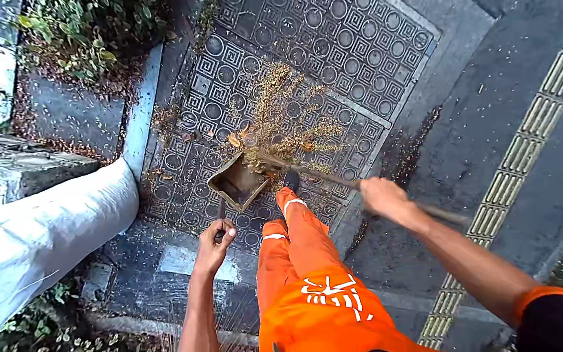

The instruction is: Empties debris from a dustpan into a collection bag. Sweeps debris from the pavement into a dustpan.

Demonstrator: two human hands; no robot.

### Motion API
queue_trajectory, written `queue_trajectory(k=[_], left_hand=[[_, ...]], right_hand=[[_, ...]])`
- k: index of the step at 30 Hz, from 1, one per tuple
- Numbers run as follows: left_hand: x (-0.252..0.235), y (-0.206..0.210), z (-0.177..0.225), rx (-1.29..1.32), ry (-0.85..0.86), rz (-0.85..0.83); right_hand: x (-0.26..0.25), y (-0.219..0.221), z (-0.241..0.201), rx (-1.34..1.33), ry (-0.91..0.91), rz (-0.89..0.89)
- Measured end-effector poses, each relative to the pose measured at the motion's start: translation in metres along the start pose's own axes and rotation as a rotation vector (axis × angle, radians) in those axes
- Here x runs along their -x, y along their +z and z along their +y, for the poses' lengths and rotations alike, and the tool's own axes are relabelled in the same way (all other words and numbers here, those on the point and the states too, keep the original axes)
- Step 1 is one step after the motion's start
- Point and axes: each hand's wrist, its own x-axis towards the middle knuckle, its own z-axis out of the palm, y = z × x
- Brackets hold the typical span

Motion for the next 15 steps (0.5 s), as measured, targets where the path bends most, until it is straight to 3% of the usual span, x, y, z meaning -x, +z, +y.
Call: queue_trajectory(k=[3,6,11,15], left_hand=[[-0.005,0.003,-0.001,-0.083,-0.165,-0.096],[-0.016,0.011,-0.001,-0.172,-0.218,-0.141],[-0.033,0.025,0.013,-0.099,-0.265,-0.03],[-0.035,0.035,0.017,-0.101,-0.266,0.019]], right_hand=[[-0.004,-0.044,0.031,-0.038,0.076,0.14],[-0.035,-0.085,0.019,-0.09,0.239,0.198],[-0.136,-0.061,-0.003,-0.248,0.285,0.371],[-0.117,-0.035,-0.021,-0.095,0.149,0.23]])
